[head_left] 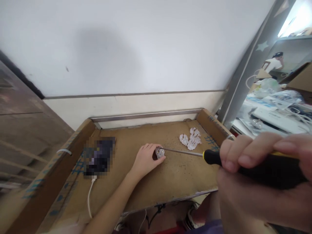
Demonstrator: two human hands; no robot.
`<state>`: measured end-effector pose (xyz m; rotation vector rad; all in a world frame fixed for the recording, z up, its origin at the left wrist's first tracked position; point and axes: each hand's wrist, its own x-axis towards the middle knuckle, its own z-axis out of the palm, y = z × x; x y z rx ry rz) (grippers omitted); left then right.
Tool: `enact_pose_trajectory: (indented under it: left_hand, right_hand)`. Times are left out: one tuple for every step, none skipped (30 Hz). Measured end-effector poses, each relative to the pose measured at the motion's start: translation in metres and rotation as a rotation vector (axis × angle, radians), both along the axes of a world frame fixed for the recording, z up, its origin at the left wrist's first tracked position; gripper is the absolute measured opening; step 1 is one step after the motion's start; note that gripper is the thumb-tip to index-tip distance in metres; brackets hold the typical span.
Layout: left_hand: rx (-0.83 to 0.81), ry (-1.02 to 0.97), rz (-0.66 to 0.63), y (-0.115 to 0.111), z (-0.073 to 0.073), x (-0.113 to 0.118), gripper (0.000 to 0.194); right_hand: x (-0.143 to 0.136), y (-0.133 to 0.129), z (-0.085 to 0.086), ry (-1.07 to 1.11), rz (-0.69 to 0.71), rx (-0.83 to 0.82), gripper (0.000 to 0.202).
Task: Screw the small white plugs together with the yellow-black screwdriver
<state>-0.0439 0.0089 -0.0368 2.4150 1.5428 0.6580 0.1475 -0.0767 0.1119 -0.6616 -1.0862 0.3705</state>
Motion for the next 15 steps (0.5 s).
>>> enact_pose_trajectory:
  left_hand:
    - [0.006, -0.003, -0.008, -0.0006, -0.0002, 0.0004, 0.035]
    - [0.014, -0.007, -0.017, -0.0009, -0.0005, 0.0007, 0.035]
    - [0.022, -0.011, -0.026, -0.0011, -0.0009, 0.0010, 0.035]
    - [0.028, -0.016, -0.034, -0.0013, -0.0014, 0.0011, 0.035]
    - [0.031, -0.021, -0.041, -0.0015, -0.0020, 0.0011, 0.036]
    - [0.033, -0.025, -0.044, -0.0017, -0.0025, 0.0011, 0.036]
    - [0.034, -0.025, -0.045, -0.0019, -0.0031, 0.0012, 0.036]
    - [0.036, -0.024, -0.042, -0.0022, -0.0036, 0.0013, 0.036]
    - [0.041, -0.021, -0.040, -0.0024, -0.0040, 0.0017, 0.036]
    - [0.047, -0.017, -0.038, -0.0027, -0.0043, 0.0021, 0.036]
    - [0.055, -0.012, -0.036, -0.0029, -0.0046, 0.0028, 0.036]
    - [0.063, -0.007, -0.034, -0.0031, -0.0048, 0.0035, 0.035]
    - [0.070, -0.002, -0.033, -0.0034, -0.0050, 0.0042, 0.035]
    - [0.074, 0.000, -0.032, -0.0036, -0.0052, 0.0049, 0.035]
    - [0.075, 0.001, -0.032, -0.0038, -0.0053, 0.0054, 0.035]
  right_hand:
    - [-0.0037, 0.0002, 0.0016, 0.058, -0.005, 0.017, 0.010]
    - [-0.0060, 0.0003, 0.0021, 0.111, -0.003, 0.028, 0.009]
    - [-0.0072, 0.0003, 0.0017, 0.146, 0.011, 0.030, 0.010]
    - [-0.0076, 0.0003, 0.0010, 0.153, 0.034, 0.022, 0.013]
    - [-0.0076, 0.0004, 0.0002, 0.153, 0.048, 0.017, 0.015]
    - [-0.0074, 0.0004, -0.0003, 0.153, 0.045, 0.025, 0.017]
    - [-0.0072, 0.0003, -0.0005, 0.153, 0.043, 0.036, 0.018]
    - [-0.0073, 0.0001, -0.0003, 0.155, 0.048, 0.042, 0.018]
    - [-0.0076, -0.0001, 0.0002, 0.157, 0.060, 0.044, 0.018]
    - [-0.0081, -0.0005, 0.0007, 0.158, 0.072, 0.047, 0.018]
    - [-0.0087, -0.0007, 0.0012, 0.151, 0.083, 0.045, 0.017]
    - [-0.0092, -0.0007, 0.0014, 0.139, 0.086, 0.039, 0.016]
    - [-0.0096, -0.0004, 0.0014, 0.120, 0.079, 0.033, 0.015]
    - [-0.0097, 0.0000, 0.0012, 0.097, 0.061, 0.032, 0.015]
    - [-0.0096, 0.0006, 0.0007, 0.075, 0.038, 0.033, 0.016]
